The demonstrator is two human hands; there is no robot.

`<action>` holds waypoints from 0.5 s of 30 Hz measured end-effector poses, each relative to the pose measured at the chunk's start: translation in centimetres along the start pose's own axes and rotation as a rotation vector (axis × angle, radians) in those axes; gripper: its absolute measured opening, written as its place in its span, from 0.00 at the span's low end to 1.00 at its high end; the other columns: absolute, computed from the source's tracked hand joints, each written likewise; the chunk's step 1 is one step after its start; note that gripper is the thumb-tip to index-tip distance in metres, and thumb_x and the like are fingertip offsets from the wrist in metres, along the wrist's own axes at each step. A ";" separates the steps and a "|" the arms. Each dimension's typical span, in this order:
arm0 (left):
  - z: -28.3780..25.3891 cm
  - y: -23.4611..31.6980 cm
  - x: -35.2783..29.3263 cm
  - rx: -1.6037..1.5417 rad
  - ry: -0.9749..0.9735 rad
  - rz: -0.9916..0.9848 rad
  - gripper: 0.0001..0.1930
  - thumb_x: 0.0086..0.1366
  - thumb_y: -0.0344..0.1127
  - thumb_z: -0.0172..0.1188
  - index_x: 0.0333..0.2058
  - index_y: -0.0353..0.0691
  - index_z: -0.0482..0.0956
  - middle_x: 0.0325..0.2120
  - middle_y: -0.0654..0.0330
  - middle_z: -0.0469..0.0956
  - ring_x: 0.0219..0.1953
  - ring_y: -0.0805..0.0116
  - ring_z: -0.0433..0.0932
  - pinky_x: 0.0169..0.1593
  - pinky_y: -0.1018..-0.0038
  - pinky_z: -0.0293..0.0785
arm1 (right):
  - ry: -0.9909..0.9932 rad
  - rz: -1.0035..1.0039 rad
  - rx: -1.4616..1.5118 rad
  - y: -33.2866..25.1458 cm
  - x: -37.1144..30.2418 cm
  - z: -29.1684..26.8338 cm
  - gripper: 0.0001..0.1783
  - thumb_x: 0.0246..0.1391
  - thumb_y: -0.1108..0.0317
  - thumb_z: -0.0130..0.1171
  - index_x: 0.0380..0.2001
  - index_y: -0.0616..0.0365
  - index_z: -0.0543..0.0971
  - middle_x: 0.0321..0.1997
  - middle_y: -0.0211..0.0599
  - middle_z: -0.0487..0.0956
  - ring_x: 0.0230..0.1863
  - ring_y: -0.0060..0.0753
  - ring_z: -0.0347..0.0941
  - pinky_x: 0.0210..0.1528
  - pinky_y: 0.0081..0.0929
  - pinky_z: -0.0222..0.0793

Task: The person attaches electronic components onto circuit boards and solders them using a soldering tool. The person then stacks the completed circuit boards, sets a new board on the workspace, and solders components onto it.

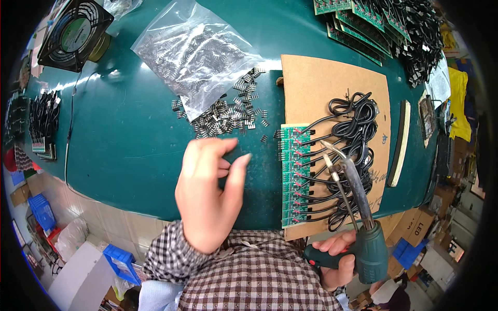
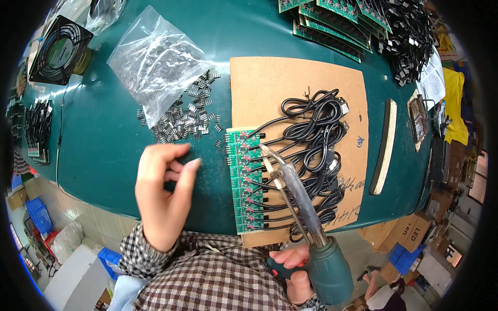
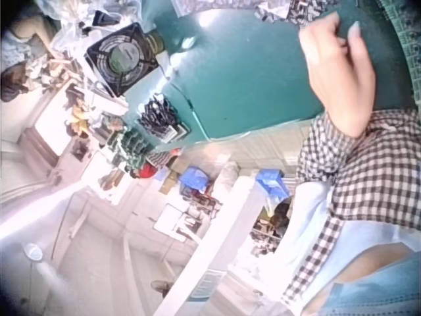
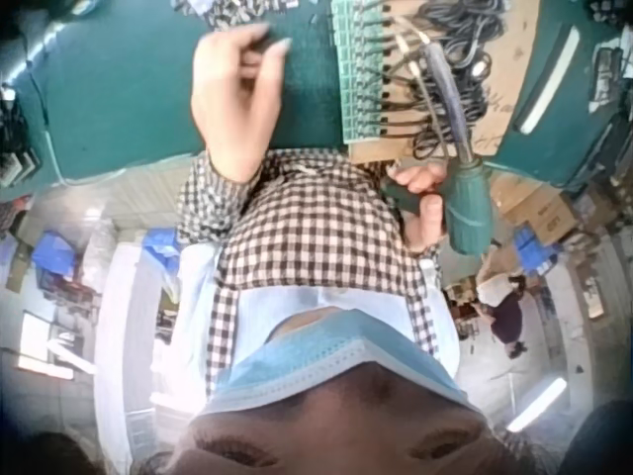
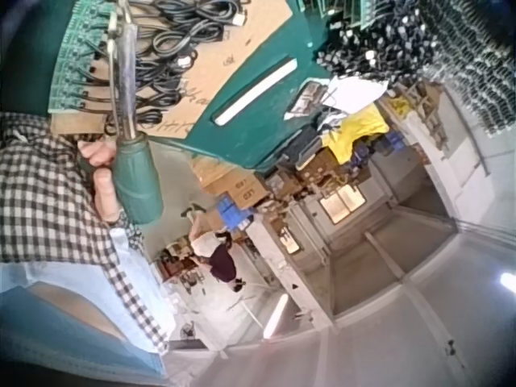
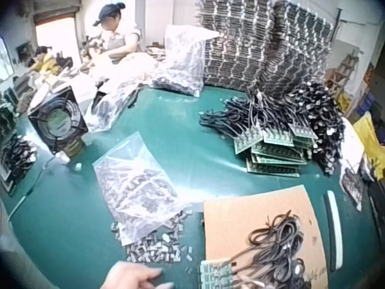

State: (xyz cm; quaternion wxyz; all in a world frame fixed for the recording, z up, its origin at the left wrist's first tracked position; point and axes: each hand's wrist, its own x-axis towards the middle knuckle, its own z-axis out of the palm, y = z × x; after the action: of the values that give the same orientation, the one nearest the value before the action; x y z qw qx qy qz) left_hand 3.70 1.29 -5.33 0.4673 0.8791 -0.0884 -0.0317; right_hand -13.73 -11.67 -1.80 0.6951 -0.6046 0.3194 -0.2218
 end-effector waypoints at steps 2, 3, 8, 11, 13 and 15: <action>0.7 0.2 0.9 0.208 0.020 0.080 0.12 0.46 0.23 0.64 0.31 0.33 0.73 0.25 0.61 0.68 0.22 0.75 0.67 0.26 0.82 0.68 | -0.012 0.008 0.028 0.3 0.1 -0.2 0.26 0.51 0.54 0.54 0.42 0.65 0.61 0.25 0.37 0.66 0.27 0.31 0.69 0.33 0.36 0.76; 1.1 -0.3 1.1 0.244 0.031 0.152 0.12 0.45 0.23 0.64 0.30 0.34 0.73 0.25 0.60 0.68 0.20 0.75 0.67 0.25 0.82 0.68 | -0.012 0.005 0.032 0.3 0.1 -0.4 0.26 0.51 0.54 0.54 0.42 0.65 0.61 0.25 0.37 0.66 0.27 0.31 0.69 0.33 0.36 0.76; 1.1 0.3 1.2 0.181 0.000 0.178 0.11 0.45 0.23 0.64 0.30 0.34 0.73 0.25 0.60 0.68 0.18 0.75 0.66 0.22 0.81 0.67 | -0.077 -0.009 0.070 0.1 0.3 -0.9 0.24 0.52 0.55 0.52 0.41 0.64 0.61 0.25 0.37 0.67 0.29 0.32 0.69 0.34 0.36 0.76; 1.9 0.5 2.1 0.078 -0.058 0.230 0.10 0.46 0.23 0.60 0.29 0.34 0.71 0.26 0.55 0.67 0.26 0.59 0.70 0.29 0.70 0.68 | -0.117 0.064 0.103 -0.2 0.5 -0.8 0.24 0.53 0.55 0.51 0.41 0.64 0.60 0.25 0.37 0.67 0.29 0.32 0.69 0.34 0.36 0.76; 1.9 0.5 2.3 0.093 -0.109 0.226 0.08 0.47 0.22 0.59 0.28 0.33 0.70 0.26 0.55 0.67 0.26 0.58 0.70 0.30 0.70 0.68 | -0.157 0.045 0.094 -0.5 0.8 -1.0 0.23 0.53 0.55 0.50 0.41 0.64 0.60 0.26 0.37 0.67 0.29 0.32 0.69 0.34 0.36 0.76; 2.2 0.1 2.0 0.073 -0.076 0.232 0.07 0.49 0.21 0.58 0.27 0.33 0.70 0.25 0.57 0.68 0.23 0.65 0.69 0.27 0.75 0.67 | -0.183 0.025 0.077 -0.5 1.0 -1.0 0.23 0.53 0.55 0.50 0.41 0.64 0.60 0.27 0.37 0.67 0.30 0.32 0.69 0.34 0.36 0.76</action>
State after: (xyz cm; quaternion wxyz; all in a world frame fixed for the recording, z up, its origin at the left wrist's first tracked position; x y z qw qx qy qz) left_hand 5.36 -0.96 -6.45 0.4319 0.8775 -0.2083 -0.0076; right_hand -13.66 -13.15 -1.53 0.7467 -0.5912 0.2534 -0.1692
